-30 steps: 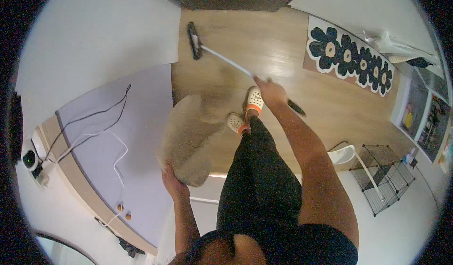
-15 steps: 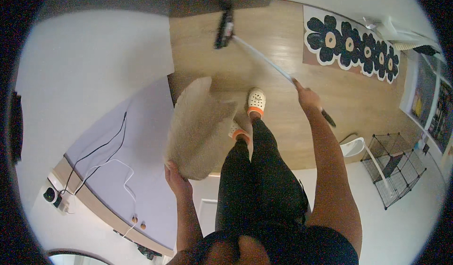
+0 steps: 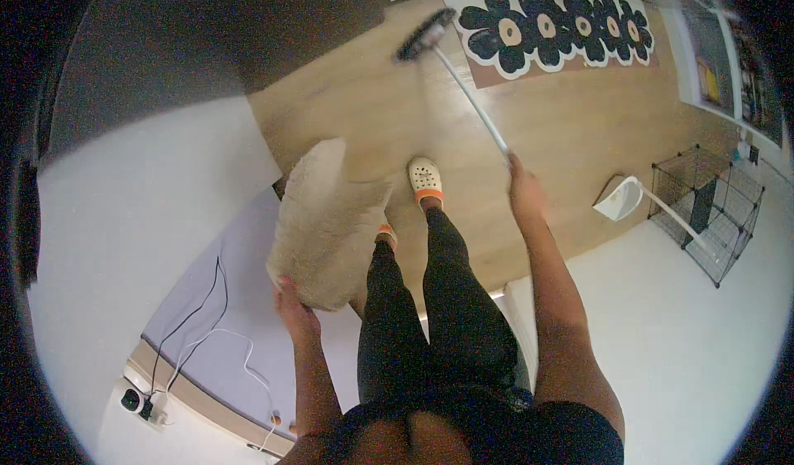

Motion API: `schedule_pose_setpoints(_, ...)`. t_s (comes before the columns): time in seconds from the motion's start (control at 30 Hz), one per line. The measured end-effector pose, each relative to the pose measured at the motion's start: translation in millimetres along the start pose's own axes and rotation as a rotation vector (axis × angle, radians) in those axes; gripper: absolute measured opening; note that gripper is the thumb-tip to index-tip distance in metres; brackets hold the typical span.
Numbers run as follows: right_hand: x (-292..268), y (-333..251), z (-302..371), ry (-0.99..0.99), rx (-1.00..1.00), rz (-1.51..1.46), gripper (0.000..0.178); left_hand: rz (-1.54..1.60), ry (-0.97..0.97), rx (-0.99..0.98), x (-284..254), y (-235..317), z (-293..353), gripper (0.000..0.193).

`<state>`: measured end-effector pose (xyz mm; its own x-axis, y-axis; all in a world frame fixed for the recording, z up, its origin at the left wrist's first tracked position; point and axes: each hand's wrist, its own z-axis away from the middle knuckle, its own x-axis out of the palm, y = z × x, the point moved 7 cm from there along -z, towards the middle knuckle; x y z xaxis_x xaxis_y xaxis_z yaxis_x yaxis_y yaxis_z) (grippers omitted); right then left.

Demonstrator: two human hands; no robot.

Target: The person sweeps the floor using a broom and dustpan, moving a mat and a pet cage to clean underneath them. The person then sweeps debris into the dustpan and empties it into a trash bin.

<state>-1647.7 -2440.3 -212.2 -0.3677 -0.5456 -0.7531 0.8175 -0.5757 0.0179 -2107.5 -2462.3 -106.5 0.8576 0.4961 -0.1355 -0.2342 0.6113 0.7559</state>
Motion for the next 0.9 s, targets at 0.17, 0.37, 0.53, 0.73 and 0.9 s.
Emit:
schedule_pose_setpoints(0.17,38.3,-63.3,-87.0,0.041,0.068,-0.210,0.039,-0.094,-0.074,0.024,-6.9,15.8,-9.0,0.034)
schedule_pose_setpoints(0.37,141.3,7.8,35.0,-0.157,0.140,-0.148,0.049,-0.066,-0.114,0.008,-25.5,32.1,-20.8,0.033)
schedule_pose_setpoints(0.53,136.0,76.2,185.1,-0.231,0.400,-0.074,0.042,-0.132,-0.101,0.009,-37.2,43.3,-27.1,0.034)
schedule_pose_setpoints(0.73,77.5,36.6,177.1,-0.075,0.233,0.014,0.043,-0.478,-0.111,0.158,-56.5,65.1,-43.3,0.037)
schedule_pose_setpoints(0.9,49.5,-75.9,81.9,-0.020,0.025,-0.028,0.040,-0.464,-0.130,0.249,-56.3,81.0,-57.8,0.041)
